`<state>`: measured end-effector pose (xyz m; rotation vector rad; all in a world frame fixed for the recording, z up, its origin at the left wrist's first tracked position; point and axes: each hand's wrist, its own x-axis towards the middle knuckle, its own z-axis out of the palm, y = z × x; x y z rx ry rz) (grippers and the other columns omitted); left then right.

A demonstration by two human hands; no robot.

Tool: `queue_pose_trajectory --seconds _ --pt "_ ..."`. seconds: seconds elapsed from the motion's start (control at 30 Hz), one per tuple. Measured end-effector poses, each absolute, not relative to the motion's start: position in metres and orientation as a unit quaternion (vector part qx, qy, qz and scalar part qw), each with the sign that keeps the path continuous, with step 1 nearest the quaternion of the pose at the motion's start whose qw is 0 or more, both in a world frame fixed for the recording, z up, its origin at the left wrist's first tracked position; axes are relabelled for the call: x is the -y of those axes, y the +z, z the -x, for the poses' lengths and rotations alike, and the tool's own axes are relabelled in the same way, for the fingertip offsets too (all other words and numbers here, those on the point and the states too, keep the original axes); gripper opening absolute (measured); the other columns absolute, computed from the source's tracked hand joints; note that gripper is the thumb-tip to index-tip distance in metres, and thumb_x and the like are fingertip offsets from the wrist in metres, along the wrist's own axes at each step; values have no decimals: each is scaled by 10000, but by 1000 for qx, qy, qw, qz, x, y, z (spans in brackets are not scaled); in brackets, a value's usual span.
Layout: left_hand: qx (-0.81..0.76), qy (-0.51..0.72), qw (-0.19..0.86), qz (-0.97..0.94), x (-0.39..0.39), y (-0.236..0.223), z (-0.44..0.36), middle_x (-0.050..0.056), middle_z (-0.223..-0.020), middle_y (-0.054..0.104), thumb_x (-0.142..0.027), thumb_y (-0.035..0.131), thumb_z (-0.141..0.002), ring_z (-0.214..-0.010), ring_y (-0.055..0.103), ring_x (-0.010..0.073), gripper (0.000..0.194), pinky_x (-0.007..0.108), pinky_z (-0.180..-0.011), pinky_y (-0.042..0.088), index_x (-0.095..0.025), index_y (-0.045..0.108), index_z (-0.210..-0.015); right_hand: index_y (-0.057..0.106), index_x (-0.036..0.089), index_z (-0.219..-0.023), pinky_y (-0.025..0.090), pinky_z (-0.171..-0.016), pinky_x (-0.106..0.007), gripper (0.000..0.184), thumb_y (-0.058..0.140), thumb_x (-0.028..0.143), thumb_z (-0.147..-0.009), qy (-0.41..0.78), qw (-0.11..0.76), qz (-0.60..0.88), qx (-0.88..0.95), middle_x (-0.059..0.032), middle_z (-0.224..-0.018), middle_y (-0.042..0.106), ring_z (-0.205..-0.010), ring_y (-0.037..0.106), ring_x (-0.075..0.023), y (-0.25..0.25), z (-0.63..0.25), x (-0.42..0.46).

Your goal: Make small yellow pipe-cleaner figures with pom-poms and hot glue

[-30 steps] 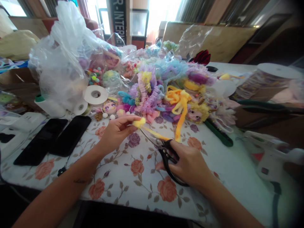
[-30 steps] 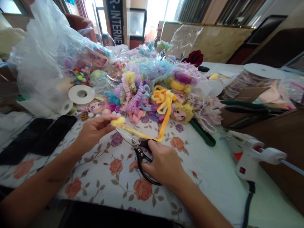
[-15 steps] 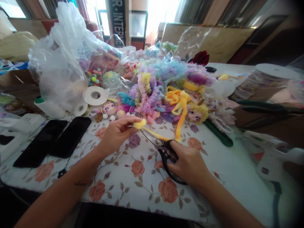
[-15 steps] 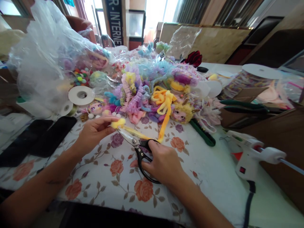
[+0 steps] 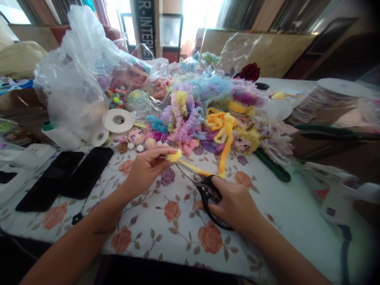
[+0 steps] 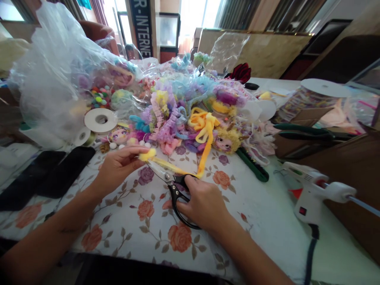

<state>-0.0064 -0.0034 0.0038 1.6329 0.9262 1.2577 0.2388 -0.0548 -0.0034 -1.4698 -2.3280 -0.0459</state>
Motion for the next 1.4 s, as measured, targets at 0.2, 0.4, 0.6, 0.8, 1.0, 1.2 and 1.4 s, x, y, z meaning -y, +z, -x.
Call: queue_pose_trajectory --seconds 0.2,0.4,0.6,0.8,1.0,1.2,1.4 --pt "-385 513 413 -647 6 6 3 59 -1119 728 -221 735 -804 -1014 675 181 243 253 -854 564 -218 745 -1047 400 228 -630 290 -461 -235 207 580 300 -702 -4 202 525 827 26 -499 521 -425 454 -116 -5 -240 55" --pt "-393 518 396 -648 7 6 2 75 -1104 731 -257 737 -798 -1003 674 203 247 286 -839 574 -203 746 -1039 397 231 -641 294 -469 -239 211 574 312 -724 4 196 530 825 19 -516 531 -440 465 -122 -4 -239 56" --pt "-399 523 401 -638 6 4 2 80 -1099 731 -276 749 -785 -997 673 212 260 303 -840 575 -199 748 -1033 412 231 -645 287 -463 -240 217 573 335 -745 -4 196 528 826 19 -507 535 -432 475 -126 -3 -238 55" --pt "-405 525 454 -595 6 4 3 67 -1072 737 -273 767 -767 -955 679 199 291 302 -824 573 -192 737 -1046 436 221 -652 293 -463 -240 225 577 363 -755 -6 207 526 825 15 -511 548 -428 483 -123 -3 -238 54" --pt "-389 533 475 -582 6 1 2 60 -1066 734 -253 777 -758 -976 672 193 279 289 -831 568 -196 740 -1029 452 217 -663 292 -471 -245 267 577 422 -780 5 207 530 822 6 -524 559 -438 489 -126 -4 -240 55" --pt "-399 537 464 -581 6 2 2 62 -1062 737 -265 782 -750 -963 676 198 285 294 -808 578 -194 740 -1023 444 220 -666 290 -471 -244 233 578 381 -768 9 200 529 824 8 -525 563 -438 501 -131 -3 -238 55" --pt "-386 537 461 -592 6 2 1 73 -1075 733 -272 774 -758 -978 680 212 274 312 -824 583 -189 742 -1018 423 227 -660 295 -469 -242 215 578 346 -749 6 201 525 827 13 -522 549 -441 483 -130 -5 -239 55"
